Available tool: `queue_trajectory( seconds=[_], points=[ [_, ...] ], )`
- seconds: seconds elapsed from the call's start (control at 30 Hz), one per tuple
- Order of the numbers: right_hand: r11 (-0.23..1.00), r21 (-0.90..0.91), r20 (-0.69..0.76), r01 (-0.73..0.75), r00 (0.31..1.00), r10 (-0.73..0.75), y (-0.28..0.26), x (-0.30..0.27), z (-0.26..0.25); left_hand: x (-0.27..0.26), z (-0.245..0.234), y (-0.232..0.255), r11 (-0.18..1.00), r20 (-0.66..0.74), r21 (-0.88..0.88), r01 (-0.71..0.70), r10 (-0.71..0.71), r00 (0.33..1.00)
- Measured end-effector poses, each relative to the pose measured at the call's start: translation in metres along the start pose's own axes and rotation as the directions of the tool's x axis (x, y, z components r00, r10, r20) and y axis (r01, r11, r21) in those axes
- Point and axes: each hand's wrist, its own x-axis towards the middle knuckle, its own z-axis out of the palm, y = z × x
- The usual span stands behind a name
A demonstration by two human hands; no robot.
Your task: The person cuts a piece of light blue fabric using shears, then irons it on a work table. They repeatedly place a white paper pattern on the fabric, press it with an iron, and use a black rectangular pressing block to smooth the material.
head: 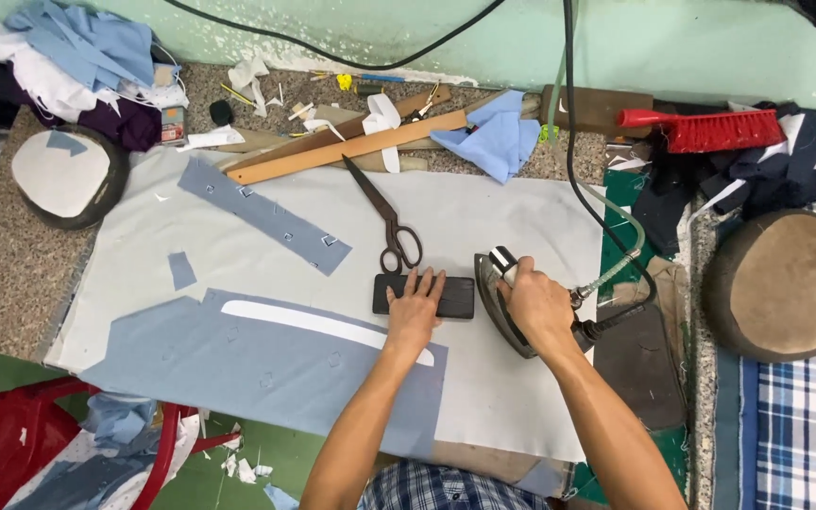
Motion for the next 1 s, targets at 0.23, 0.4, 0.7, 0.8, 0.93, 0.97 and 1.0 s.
queue_trajectory(
  seconds=[0.23,0.4,0.7,0.8,0.93,0.97,1.0],
  points=[
    [0.998,-0.036,-0.068,-0.053,0.996,0.05,-0.01,0.025,0.002,0.022,-0.037,-0.003,0.998,0.03,-0.05,-0.029,0.031,0.999],
    [0.989,-0.05,-0.145,-0.137,0.981,0.129,-0.012,0.037,0.018,0.098,-0.066,-0.087,0.978,-0.359,-0.191,-0.088,0.014,0.933],
    [0.942,-0.121,-0.323,-0.313,0.91,0.261,-0.03,0.029,0.017,0.299,-0.105,-0.199,0.844,-0.627,-0.513,-0.156,-0.244,0.74],
    [0.935,-0.139,-0.366,-0.326,0.894,0.257,-0.031,0.033,0.023,0.349,-0.103,-0.215,0.761,-0.581,-0.641,-0.1,-0.396,0.711],
    [0.939,-0.104,-0.377,-0.327,0.887,0.267,-0.032,0.032,0.018,0.333,-0.125,-0.178,0.626,-0.454,-0.776,-0.075,-0.472,0.756],
    [0.935,-0.102,-0.375,-0.339,0.884,0.279,-0.033,0.034,0.019,0.353,-0.115,-0.191,0.628,-0.45,-0.774,-0.076,-0.462,0.764],
    [0.941,-0.091,-0.372,-0.326,0.888,0.272,-0.032,0.035,0.019,0.37,-0.104,-0.204,0.719,-0.531,-0.69,-0.083,-0.425,0.734]
  ],
)
